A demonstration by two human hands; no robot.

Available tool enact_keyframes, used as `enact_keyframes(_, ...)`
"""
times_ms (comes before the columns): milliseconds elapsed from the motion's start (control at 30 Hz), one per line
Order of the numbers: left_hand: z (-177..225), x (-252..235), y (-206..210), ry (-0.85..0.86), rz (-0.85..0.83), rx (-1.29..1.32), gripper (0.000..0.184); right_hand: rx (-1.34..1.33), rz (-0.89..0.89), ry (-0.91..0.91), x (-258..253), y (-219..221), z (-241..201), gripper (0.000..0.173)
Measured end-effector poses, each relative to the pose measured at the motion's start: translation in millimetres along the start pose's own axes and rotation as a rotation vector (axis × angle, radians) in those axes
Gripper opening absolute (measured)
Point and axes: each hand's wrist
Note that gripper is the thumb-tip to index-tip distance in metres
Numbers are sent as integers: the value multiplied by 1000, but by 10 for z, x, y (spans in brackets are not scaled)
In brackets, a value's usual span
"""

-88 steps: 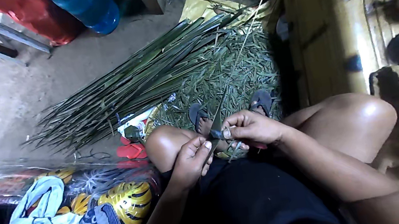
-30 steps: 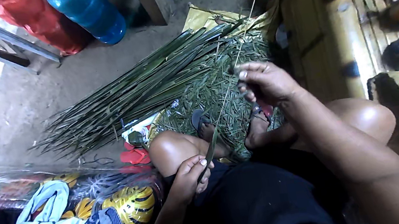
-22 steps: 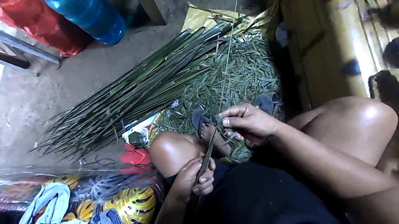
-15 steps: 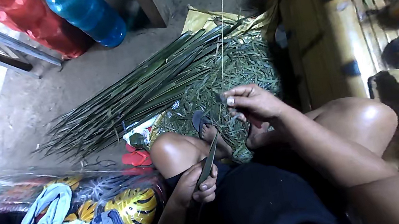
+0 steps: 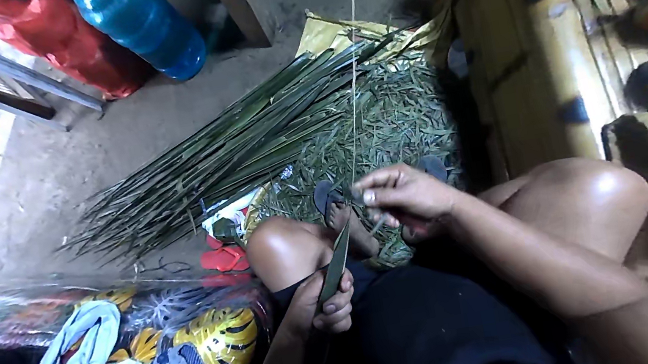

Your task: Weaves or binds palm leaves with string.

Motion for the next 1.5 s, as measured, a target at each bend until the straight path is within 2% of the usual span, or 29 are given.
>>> enact_keyframes(133,-14,-33,-8,-21,-39,64,24,-51,-107,-19,25,99,213,23)
enact_keyframes(400,-111,28,15,-62,-76,59,25,-102,89,-165,-159,-332,-287,26)
enact_keyframes(533,-122,39,-2,-54,-97,83,24,-177,109,-194,-213,-340,-403,27)
enact_keyframes(633,-103,22,3,-36,-109,103,24,-121,23,-106,-117,-69,-141,27)
enact_keyframes(700,-95,-7,-6,-25,-143,133,22,-145,-101,-66,-68,89,126,24)
enact_keyframes(833,-121,-7,-15,-10,-156,150,21,-198,-211,-133,-78,184,376,22)
enact_keyframes(1000,-112,-22,-30,-13,-210,175,21,-79,-220,-242,-233,52,186,19)
enact_keyframes(1233,-146,39,-23,-11,-192,120,23,-147,-16,-312,-485,-333,-370,26)
enact_keyframes(1333,-142,53,-2,48,-103,-73,26,-238,166,-269,-573,-489,-634,27)
enact_keyframes(1433,-144,59,99,173,174,-483,30,-272,379,-207,-602,-583,-839,29)
enact_keyframes(1500,-124,31,164,233,354,-730,27,-172,359,-178,-513,-560,-867,30)
Point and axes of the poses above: each hand's wrist, its own x-axis away from the middle knuckle, its own y-axis out of the palm, z = x × y, and after that the axes turned 8 degrees about y, right-handed
